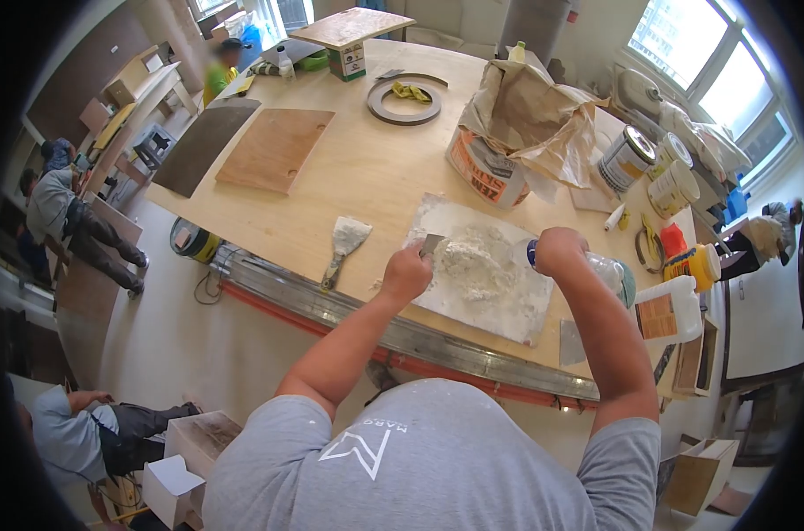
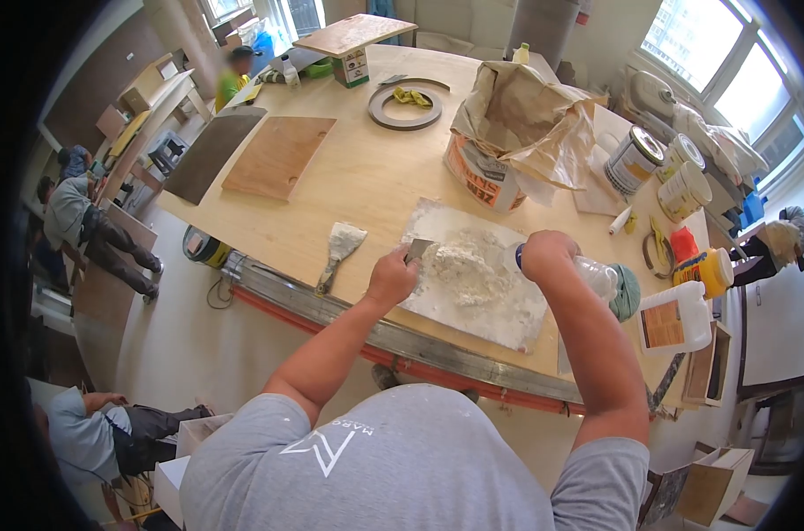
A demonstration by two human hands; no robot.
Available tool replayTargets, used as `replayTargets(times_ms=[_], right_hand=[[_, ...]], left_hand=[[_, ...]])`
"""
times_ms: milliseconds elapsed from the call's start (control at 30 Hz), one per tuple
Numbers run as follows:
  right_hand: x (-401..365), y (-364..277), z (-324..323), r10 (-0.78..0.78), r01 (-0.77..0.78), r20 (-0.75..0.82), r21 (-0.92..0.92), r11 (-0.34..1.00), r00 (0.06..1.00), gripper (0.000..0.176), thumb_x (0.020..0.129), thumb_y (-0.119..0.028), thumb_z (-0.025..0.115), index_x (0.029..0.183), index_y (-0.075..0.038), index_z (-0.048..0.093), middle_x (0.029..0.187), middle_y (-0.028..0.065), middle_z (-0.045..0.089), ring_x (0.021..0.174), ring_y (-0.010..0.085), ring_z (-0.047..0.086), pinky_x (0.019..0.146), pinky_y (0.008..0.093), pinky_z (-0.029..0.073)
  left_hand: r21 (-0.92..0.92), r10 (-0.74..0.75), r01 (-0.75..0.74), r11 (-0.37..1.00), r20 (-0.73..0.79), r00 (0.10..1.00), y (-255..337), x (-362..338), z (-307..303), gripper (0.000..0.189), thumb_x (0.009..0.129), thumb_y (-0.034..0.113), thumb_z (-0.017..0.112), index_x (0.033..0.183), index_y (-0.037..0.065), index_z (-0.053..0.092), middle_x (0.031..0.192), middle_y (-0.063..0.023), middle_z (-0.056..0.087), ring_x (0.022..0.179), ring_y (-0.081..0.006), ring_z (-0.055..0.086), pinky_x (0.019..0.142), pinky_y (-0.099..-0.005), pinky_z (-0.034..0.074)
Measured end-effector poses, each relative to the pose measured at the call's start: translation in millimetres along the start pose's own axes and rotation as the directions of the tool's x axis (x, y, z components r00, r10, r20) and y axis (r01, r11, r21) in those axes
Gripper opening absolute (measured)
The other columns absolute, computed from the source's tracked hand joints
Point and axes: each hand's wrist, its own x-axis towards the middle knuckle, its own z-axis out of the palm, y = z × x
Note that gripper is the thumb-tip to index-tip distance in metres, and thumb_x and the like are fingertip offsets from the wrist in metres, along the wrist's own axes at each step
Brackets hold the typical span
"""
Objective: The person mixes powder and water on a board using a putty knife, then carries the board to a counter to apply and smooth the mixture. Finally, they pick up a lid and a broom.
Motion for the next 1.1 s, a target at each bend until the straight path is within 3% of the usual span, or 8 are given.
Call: replayTargets(times_ms=[133, 433, 533, 667, 1067, 1100], right_hand=[[9.6, 7.9, -1.6, 0.026, -0.025, -0.028, 0.023, 0.999, 0.999, 0.033, 0.084, -0.016, 0.065, 0.117, -0.011, 0.070, 0.126, 0.0098, 0.065, 0.113, 0.0296, 0.064, 0.088, 0.0460, 0.053], [14.0, 5.7, -2.5, 0.011, -0.011, -0.073, 0.005, 1.000, 0.997, 0.035, 0.082, -0.018, 0.067, 0.116, -0.010, 0.070, 0.123, 0.0098, 0.067, 0.112, 0.0284, 0.065, 0.089, 0.0449, 0.053], [7.6, -7.6, -10.2, -0.019, 0.018, -0.049, -0.006, 1.000, 0.999, 0.037, 0.083, -0.017, 0.067, 0.119, -0.010, 0.068, 0.127, 0.0097, 0.065, 0.115, 0.0290, 0.063, 0.091, 0.0468, 0.052], [10.3, -10.0, -12.8, -0.016, 0.019, -0.063, 0.042, 0.999, 0.998, 0.038, 0.084, -0.016, 0.067, 0.121, -0.010, 0.068, 0.129, 0.0098, 0.064, 0.116, 0.0302, 0.062, 0.092, 0.0491, 0.051], [12.8, 26.0, 3.3, 0.006, -0.008, -0.055, -0.031, 1.000, 0.998, 0.039, 0.074, -0.023, 0.075, 0.110, -0.010, 0.072, 0.115, 0.0113, 0.070, 0.106, 0.0279, 0.067, 0.084, 0.0428, 0.055], [6.3, 23.5, 0.2, -0.002, 0.001, -0.031, -0.032, 0.999, 1.000, 0.037, 0.078, -0.021, 0.071, 0.113, -0.010, 0.071, 0.119, 0.0110, 0.068, 0.109, 0.0282, 0.066, 0.086, 0.0435, 0.054]], left_hand=[[0.034, 0.001, -0.001, 0.999, 0.009, 1.000, 2.0, -5.3, 2.3, 0.042, 0.087, 0.018, 0.053, 0.118, -0.009, 0.060, 0.108, -0.0300, 0.064, 0.100, -0.0440, 0.062, 0.091, -0.0453, 0.049], [-0.064, 0.019, -0.024, 0.998, -0.085, 0.996, -9.9, -7.6, 10.5, 0.025, 0.086, 0.018, 0.057, 0.106, 0.003, 0.063, 0.098, -0.0252, 0.065, 0.094, -0.0448, 0.060, 0.081, -0.0483, 0.049], [-0.010, -0.033, 0.034, 0.999, 0.032, 0.999, -1.7, -6.8, 3.3, 0.042, 0.087, 0.020, 0.054, 0.118, -0.009, 0.060, 0.113, -0.0280, 0.063, 0.103, -0.0429, 0.061, 0.092, -0.0452, 0.049], [-0.004, -0.007, 0.007, 1.000, 0.020, 1.000, 0.2, -5.6, 7.2, 0.042, 0.087, 0.020, 0.055, 0.118, -0.008, 0.060, 0.112, -0.0287, 0.063, 0.103, -0.0433, 0.061, 0.092, -0.0454, 0.049], [-0.008, -0.022, 0.023, 1.000, 0.017, 1.000, -0.6, -4.9, 7.1, 0.042, 0.087, 0.019, 0.055, 0.117, -0.009, 0.060, 0.111, -0.0295, 0.063, 0.103, -0.0435, 0.061, 0.092, -0.0454, 0.049], [-0.011, -0.023, 0.023, 1.000, 0.012, 1.000, -1.5, -4.9, 8.0, 0.041, 0.086, 0.019, 0.055, 0.117, -0.008, 0.060, 0.109, -0.0295, 0.064, 0.102, -0.0437, 0.061, 0.091, -0.0458, 0.049]])
